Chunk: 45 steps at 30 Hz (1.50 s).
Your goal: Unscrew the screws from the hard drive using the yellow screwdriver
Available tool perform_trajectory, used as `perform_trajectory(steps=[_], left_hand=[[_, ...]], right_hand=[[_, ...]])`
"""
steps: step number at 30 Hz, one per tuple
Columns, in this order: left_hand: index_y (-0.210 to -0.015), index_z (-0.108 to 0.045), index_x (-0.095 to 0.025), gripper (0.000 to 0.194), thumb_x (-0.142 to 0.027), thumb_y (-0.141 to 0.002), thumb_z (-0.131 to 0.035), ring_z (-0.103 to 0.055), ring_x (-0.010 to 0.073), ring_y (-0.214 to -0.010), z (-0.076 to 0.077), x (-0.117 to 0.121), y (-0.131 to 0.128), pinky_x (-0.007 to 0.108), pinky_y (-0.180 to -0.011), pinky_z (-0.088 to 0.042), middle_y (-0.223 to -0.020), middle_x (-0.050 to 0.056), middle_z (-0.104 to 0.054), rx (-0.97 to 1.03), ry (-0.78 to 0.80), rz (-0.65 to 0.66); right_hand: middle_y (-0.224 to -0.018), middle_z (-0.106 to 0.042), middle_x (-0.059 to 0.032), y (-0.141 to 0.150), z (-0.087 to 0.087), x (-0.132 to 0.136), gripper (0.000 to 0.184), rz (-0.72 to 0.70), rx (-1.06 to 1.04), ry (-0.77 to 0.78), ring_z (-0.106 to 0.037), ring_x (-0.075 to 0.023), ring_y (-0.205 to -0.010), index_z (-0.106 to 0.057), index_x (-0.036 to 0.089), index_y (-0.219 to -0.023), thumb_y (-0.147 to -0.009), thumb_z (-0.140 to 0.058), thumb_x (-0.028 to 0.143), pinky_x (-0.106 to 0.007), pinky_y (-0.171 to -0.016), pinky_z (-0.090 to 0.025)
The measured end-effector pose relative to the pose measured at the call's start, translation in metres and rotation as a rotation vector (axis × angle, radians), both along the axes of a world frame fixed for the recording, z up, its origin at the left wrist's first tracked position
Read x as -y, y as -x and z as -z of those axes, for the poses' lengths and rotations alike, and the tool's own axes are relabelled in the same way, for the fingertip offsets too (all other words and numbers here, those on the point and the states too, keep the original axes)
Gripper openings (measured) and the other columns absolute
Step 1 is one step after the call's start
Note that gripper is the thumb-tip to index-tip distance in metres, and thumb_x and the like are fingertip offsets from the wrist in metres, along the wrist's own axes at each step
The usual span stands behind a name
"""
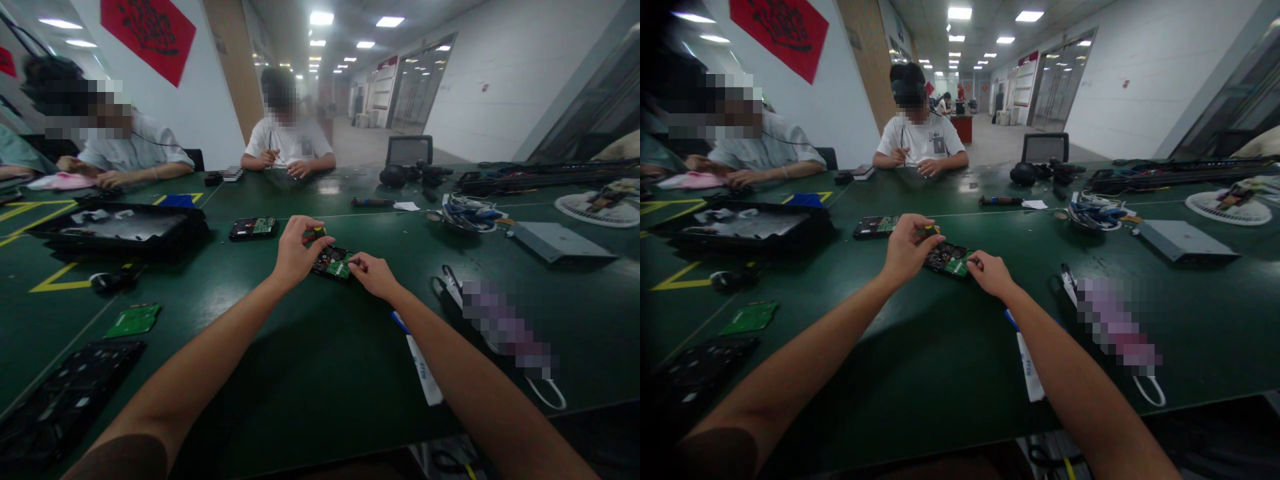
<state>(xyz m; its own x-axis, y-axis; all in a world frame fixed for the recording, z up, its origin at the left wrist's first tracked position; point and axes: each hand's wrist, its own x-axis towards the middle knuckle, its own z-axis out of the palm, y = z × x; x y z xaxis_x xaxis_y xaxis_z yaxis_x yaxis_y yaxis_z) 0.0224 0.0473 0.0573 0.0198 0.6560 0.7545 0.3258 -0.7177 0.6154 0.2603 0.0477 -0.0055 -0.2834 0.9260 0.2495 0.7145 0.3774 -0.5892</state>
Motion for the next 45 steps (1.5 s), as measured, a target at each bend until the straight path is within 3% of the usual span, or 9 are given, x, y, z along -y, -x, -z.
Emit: perform_trajectory(steps=[4,9,16,22,28,33,40,45], left_hand=[[-0.108,-0.064,-0.022,0.022,-0.020,-0.088,-0.073,-0.068,0.0190,-0.100,-0.004,-0.002,0.004,0.036,-0.084,-0.063,-0.109,0.005,-0.064,-0.056,-0.037,-0.029],[-0.124,-0.063,-0.023,0.033,-0.010,-0.093,-0.061,-0.068,0.0209,-0.108,-0.008,-0.001,0.006,0.044,-0.097,-0.059,-0.117,0.007,-0.069,-0.206,-0.070,-0.072],[-0.131,-0.063,-0.026,0.044,-0.019,-0.089,-0.073,-0.063,0.0207,-0.115,-0.001,0.002,0.003,0.038,-0.093,-0.064,-0.129,0.008,-0.056,-0.136,-0.078,-0.107],[-0.129,-0.060,-0.023,0.049,-0.025,-0.084,-0.081,-0.070,0.0221,-0.107,0.000,0.003,0.000,0.044,-0.098,-0.060,-0.122,0.008,-0.068,-0.126,-0.046,-0.058],[-0.118,-0.058,-0.022,0.038,-0.023,-0.087,-0.078,-0.071,0.0198,-0.105,0.000,0.006,-0.003,0.037,-0.090,-0.062,-0.116,0.007,-0.068,0.011,0.016,0.078],[-0.110,-0.067,-0.022,0.023,-0.020,-0.088,-0.075,-0.064,0.0204,-0.110,-0.008,0.006,0.001,0.033,-0.080,-0.063,-0.116,0.007,-0.061,-0.107,-0.098,-0.008],[-0.125,-0.066,-0.023,0.032,-0.012,-0.095,-0.062,-0.067,0.0209,-0.115,-0.011,0.006,0.004,0.040,-0.099,-0.058,-0.123,0.007,-0.070,-0.214,-0.127,0.030],[-0.130,-0.056,-0.023,0.039,-0.019,-0.093,-0.069,-0.067,0.0231,-0.123,-0.003,0.009,0.001,0.043,-0.105,-0.056,-0.140,0.012,-0.064,-0.137,-0.080,0.153]], right_hand=[[-0.070,-0.065,0.0030,-0.001,-0.001,0.001,0.026,-0.006,-0.005,0.019,-0.056,-0.0147,-0.063,-0.069,0.024,-0.114,-0.098,-0.056,0.041,-0.028,-0.061,-0.037],[-0.072,-0.065,0.0027,0.000,-0.001,0.001,0.026,-0.010,-0.006,0.012,-0.057,-0.0146,-0.063,-0.068,0.024,-0.114,-0.099,-0.056,0.041,-0.028,-0.062,-0.037],[-0.070,-0.063,0.0033,0.000,-0.004,0.003,0.026,-0.015,-0.007,0.009,-0.057,-0.0150,-0.063,-0.068,0.024,-0.114,-0.099,-0.056,0.041,-0.029,-0.061,-0.037],[-0.070,-0.065,0.0026,0.000,-0.002,0.003,0.025,-0.015,-0.020,0.008,-0.056,-0.0145,-0.062,-0.068,0.023,-0.113,-0.099,-0.057,0.040,-0.028,-0.061,-0.036],[-0.071,-0.065,0.0025,-0.001,0.000,0.000,0.026,-0.015,-0.007,0.007,-0.056,-0.0145,-0.064,-0.068,0.022,-0.113,-0.098,-0.057,0.040,-0.028,-0.062,-0.037],[-0.070,-0.065,0.0030,0.000,0.000,0.000,0.026,-0.005,-0.012,0.006,-0.056,-0.0145,-0.063,-0.069,0.023,-0.113,-0.098,-0.057,0.041,-0.028,-0.062,-0.036],[-0.072,-0.066,0.0025,0.000,-0.001,0.002,0.026,-0.005,-0.006,-0.016,-0.055,-0.0140,-0.062,-0.069,0.023,-0.113,-0.098,-0.057,0.041,-0.028,-0.062,-0.036],[-0.070,-0.064,0.0031,0.000,0.000,0.001,0.026,-0.008,-0.007,-0.018,-0.054,-0.0140,-0.061,-0.070,0.023,-0.112,-0.097,-0.057,0.041,-0.028,-0.060,-0.036]])
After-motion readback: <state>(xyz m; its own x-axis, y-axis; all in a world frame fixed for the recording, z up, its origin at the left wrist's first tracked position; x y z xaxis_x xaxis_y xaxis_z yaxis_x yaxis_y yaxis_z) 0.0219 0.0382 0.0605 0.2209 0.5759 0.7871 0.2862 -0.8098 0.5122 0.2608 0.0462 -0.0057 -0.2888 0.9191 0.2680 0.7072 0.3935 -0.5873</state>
